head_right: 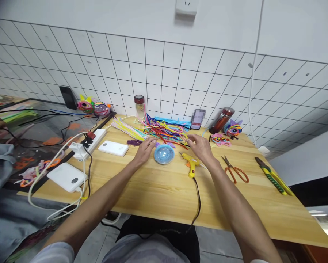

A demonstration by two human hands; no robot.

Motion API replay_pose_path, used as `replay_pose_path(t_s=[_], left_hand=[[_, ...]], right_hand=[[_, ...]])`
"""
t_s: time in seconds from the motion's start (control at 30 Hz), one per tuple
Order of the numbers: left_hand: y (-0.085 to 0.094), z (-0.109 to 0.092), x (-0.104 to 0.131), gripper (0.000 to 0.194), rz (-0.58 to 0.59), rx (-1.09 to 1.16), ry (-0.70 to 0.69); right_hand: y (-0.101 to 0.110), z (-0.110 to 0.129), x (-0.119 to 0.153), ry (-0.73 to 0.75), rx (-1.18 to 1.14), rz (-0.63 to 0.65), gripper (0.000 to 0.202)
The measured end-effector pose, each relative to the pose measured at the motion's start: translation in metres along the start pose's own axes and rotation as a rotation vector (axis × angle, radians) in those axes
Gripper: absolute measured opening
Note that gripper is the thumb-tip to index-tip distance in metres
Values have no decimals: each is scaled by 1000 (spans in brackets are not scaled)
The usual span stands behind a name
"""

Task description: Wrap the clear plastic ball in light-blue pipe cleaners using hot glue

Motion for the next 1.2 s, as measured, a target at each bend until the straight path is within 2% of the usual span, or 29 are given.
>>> replay_pose_path(t_s=[0.13, 0.23, 0.37, 0.53, 0.67, 0.87, 1.2], left_hand=[[5, 4, -38, 32, 23, -60, 16], [-2, 11, -70, 29, 62, -112, 7], [-26, 22, -108, 28, 138, -179, -47], [-63, 36, -140, 29, 262, -247, -140], [-81, 52, -149, 33, 317, -294, -195], [-90, 73, -141, 34, 325, -361, -221], [-94, 83, -138, 34, 326, -410, -236]], right_hand=[[-21, -10, -30, -30, 60, 78, 26], [-43, -16, -51, -44, 106, 150, 22], [-67, -24, -70, -49, 165, 250, 23], [-76, -39, -88, -83, 250, 321, 27], [-83, -48, -94, -111, 311, 380, 24], [-101, -50, -93, -148, 393, 449, 24], [-96, -52, -92, -181, 383, 416, 24]])
Point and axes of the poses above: each hand's wrist, its own x-axis away from the middle knuckle, its own y-axis out of the back of the hand, z = x × y, the point moved 6 cm from there along -x, towards the middle knuckle
